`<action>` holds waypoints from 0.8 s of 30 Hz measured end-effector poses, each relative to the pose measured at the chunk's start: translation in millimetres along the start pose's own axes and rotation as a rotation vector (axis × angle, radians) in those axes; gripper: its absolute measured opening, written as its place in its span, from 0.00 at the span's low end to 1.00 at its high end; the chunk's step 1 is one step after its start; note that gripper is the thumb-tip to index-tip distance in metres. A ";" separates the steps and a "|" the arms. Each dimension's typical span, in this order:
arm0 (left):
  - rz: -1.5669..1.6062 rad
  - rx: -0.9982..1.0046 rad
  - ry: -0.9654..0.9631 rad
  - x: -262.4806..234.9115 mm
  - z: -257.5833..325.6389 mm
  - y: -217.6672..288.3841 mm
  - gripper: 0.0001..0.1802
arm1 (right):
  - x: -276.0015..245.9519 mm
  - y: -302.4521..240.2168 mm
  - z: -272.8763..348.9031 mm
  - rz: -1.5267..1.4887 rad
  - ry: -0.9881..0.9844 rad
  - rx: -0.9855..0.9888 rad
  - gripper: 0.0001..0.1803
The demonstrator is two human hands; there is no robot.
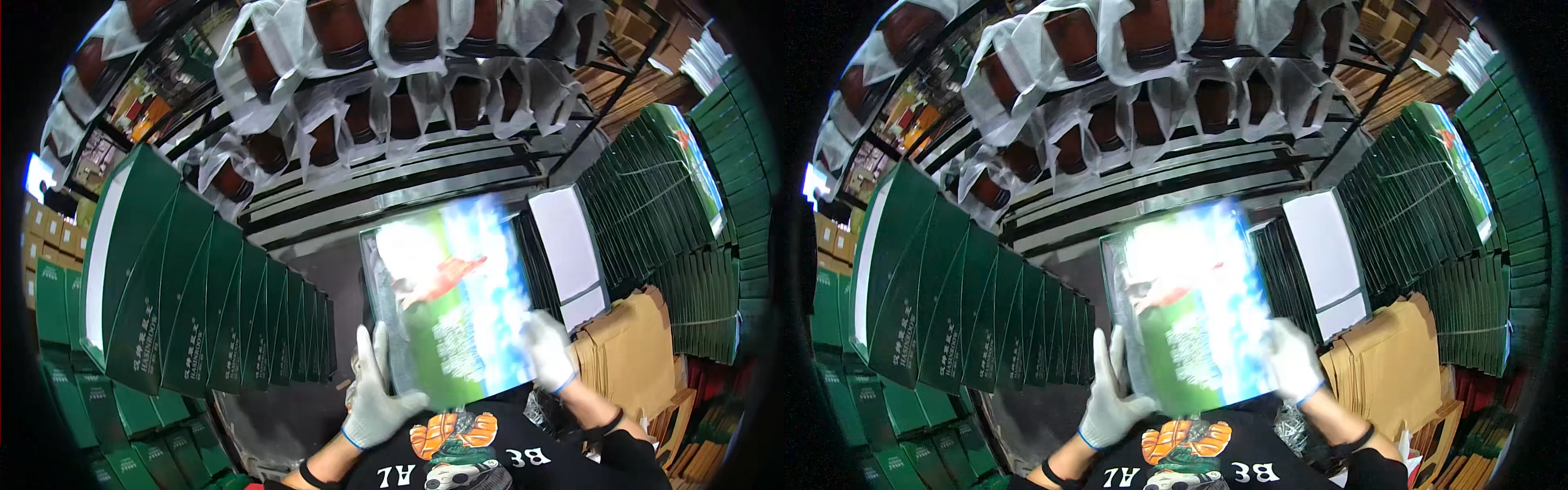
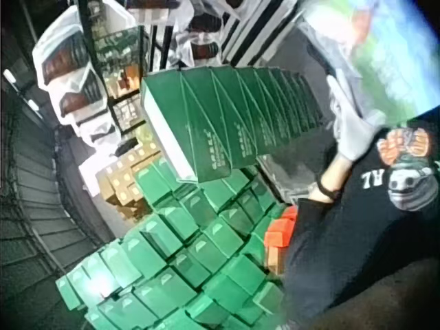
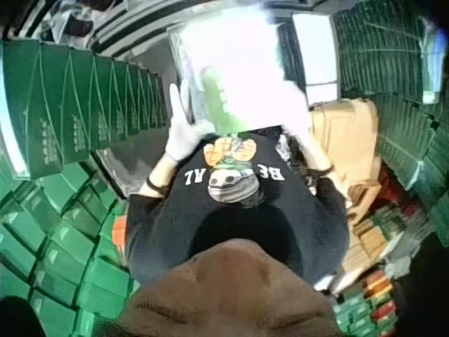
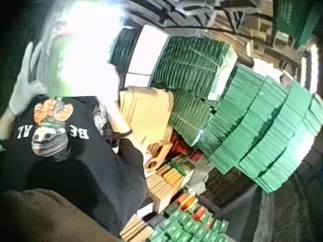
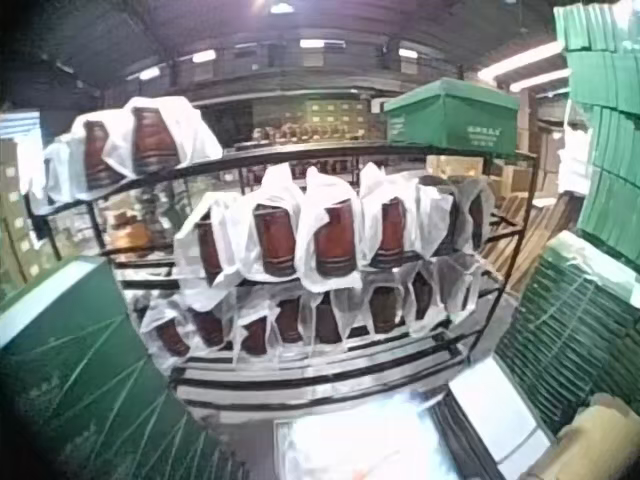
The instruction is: The person is putting shoes into protective bags and then placing them into boxes in a shoe factory finishing area.
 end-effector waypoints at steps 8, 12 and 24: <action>-0.022 -0.080 0.277 -8.3 15.5 -81.7 0.50 | 75.0 -41.3 24.3 -0.193 -0.030 -0.051 0.67; -0.221 0.041 0.236 -21.6 -8.2 -72.0 0.59 | 23.8 -67.9 -56.6 -0.383 -0.373 0.071 0.66; 0.325 0.287 0.138 -65.8 -155.4 -6.9 0.36 | -10.1 -126.3 -136.1 -0.991 -0.056 -0.350 0.36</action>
Point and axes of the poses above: each hand's wrist, its own z-axis away from the middle knuckle, its own x-axis out of the palm, y = z × x, the point moved 2 cm from there along -z, towards the middle knuckle, and after that the axes turned 6 degrees about x, right-handed, at the moved point
